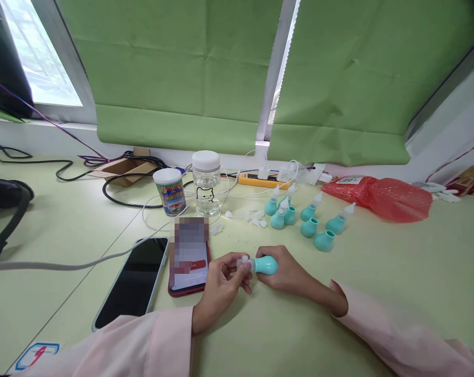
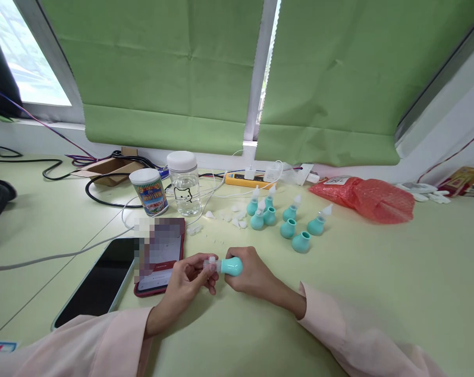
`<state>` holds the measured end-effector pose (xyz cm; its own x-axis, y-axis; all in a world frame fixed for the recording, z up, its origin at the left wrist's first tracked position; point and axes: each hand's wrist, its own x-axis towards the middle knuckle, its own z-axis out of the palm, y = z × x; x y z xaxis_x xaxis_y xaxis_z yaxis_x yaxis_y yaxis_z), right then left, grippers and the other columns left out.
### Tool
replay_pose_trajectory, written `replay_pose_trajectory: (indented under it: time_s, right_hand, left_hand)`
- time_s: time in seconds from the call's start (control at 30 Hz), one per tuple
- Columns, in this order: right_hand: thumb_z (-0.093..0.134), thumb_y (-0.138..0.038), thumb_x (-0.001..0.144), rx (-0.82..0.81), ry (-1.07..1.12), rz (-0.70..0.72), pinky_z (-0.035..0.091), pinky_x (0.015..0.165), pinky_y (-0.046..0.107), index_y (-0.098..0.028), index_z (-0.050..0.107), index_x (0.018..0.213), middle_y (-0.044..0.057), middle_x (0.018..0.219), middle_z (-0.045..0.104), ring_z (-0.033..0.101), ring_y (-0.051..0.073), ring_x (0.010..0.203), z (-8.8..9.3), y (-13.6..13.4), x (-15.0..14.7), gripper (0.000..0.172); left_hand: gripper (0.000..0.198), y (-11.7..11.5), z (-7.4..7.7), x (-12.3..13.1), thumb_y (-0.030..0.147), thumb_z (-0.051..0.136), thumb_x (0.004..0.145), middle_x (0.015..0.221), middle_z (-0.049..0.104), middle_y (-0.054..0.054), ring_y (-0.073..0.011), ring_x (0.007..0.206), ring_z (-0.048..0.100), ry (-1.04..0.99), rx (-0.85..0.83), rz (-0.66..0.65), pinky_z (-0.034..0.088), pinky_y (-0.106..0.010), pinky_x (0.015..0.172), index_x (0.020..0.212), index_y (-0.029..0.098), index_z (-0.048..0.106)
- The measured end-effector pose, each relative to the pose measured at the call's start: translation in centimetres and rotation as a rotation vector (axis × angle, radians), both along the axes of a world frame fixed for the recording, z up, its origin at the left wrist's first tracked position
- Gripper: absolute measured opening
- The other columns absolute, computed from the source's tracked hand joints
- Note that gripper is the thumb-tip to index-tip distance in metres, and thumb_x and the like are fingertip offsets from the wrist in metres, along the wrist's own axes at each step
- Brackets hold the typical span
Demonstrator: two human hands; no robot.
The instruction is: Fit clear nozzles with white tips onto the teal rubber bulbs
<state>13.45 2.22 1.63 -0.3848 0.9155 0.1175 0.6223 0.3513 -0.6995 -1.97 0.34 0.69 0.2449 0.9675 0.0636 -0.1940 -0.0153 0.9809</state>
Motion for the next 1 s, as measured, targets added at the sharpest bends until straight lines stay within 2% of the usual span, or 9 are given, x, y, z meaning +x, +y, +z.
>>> replay_pose_trajectory:
  time_s: [0.13,0.27,0.47,0.6,0.7,0.8,0.9,0.97,1.0]
  right_hand:
    - [0.055,-0.013,0.054,-0.328,0.092,0.055,0.028,0.041,0.016,-0.014,0.048,0.055,-0.006,0.05,0.042,0.038,0.006,0.048,0.6,0.4,0.2,0.008]
    - [0.06,-0.02,0.056,-0.664,0.155,0.102,0.022,0.032,0.016,-0.014,0.053,0.065,-0.008,0.044,0.038,0.032,0.004,0.037,0.9,0.8,0.5,0.012]
    - [0.061,-0.019,0.056,-0.986,0.299,0.202,0.014,0.027,0.014,-0.014,0.055,0.066,-0.009,0.043,0.038,0.025,0.0,0.032,1.1,0.8,0.8,0.013]
    - [0.061,-0.017,0.057,-1.091,0.362,0.21,0.012,0.026,0.012,-0.014,0.054,0.066,-0.009,0.043,0.04,0.023,-0.001,0.031,1.1,0.6,0.7,0.012]
    - [0.064,-0.018,0.057,-1.062,0.402,0.26,0.016,0.027,0.011,-0.014,0.053,0.066,-0.009,0.045,0.04,0.026,-0.001,0.033,0.9,0.4,0.5,0.015]
    - [0.068,-0.021,0.057,-0.889,0.342,0.339,0.031,0.033,0.013,-0.015,0.054,0.077,-0.007,0.054,0.047,0.039,0.002,0.04,1.3,0.4,0.6,0.025]
    - [0.069,-0.021,0.056,-0.551,0.175,0.437,0.047,0.062,0.022,-0.018,0.054,0.095,0.001,0.088,0.057,0.055,0.011,0.075,3.0,1.1,1.5,0.042]
    - [0.069,-0.023,0.057,-0.386,0.094,0.521,0.044,0.079,0.028,-0.022,0.049,0.108,0.004,0.113,0.049,0.048,0.016,0.101,4.5,2.1,2.1,0.055]
    - [0.067,-0.025,0.06,-0.358,0.085,0.571,0.043,0.081,0.029,-0.023,0.046,0.112,0.005,0.119,0.044,0.045,0.017,0.106,5.2,2.6,2.2,0.056]
  left_hand:
    - [0.026,-0.2,-0.2,0.0,0.034,0.06,0.071,0.053,0.054,0.001,-0.01,0.044,0.051,0.055,0.026,0.013,0.048,-0.022,0.041,0.08,0.01,0.06]
    - [0.027,-0.4,-0.4,0.0,0.033,0.059,0.072,0.057,0.054,0.0,-0.0106,0.049,0.051,0.084,0.04,-0.016,0.049,-0.022,0.042,0.083,0.009,0.059]
    - [0.023,-0.5,-0.2,-0.3,0.03,0.057,0.074,0.064,0.055,-0.002,-0.0101,0.052,0.051,0.151,0.112,-0.107,0.048,-0.021,0.044,0.084,0.01,0.059]
    - [0.022,-0.6,-0.2,-0.4,0.032,0.057,0.074,0.064,0.055,-0.002,-0.0102,0.05,0.05,0.172,0.119,-0.108,0.047,-0.021,0.042,0.082,0.011,0.059]
    - [0.022,-0.9,-0.2,-0.4,0.032,0.059,0.072,0.064,0.057,-0.003,-0.0104,0.049,0.05,0.204,0.13,-0.036,0.045,-0.021,0.043,0.082,0.012,0.061]
    - [0.019,-1.3,-0.1,-0.3,0.029,0.063,0.069,0.072,0.063,-0.005,-0.0138,0.06,0.055,0.232,0.192,0.028,0.046,-0.022,0.052,0.081,0.014,0.064]
    - [0.019,-1.6,0.2,-0.2,0.028,0.067,0.064,0.07,0.063,-0.005,-0.0143,0.06,0.054,0.269,0.24,0.055,0.044,-0.022,0.053,0.077,0.014,0.067]
    - [0.019,-1.6,0.4,-0.2,0.028,0.069,0.062,0.061,0.058,-0.002,-0.0122,0.053,0.049,0.308,0.253,0.077,0.04,-0.022,0.048,0.073,0.013,0.068]
    - [0.018,-1.6,0.4,-0.2,0.028,0.07,0.061,0.058,0.055,-0.001,-0.0116,0.052,0.046,0.326,0.26,0.089,0.038,-0.021,0.047,0.071,0.013,0.068]
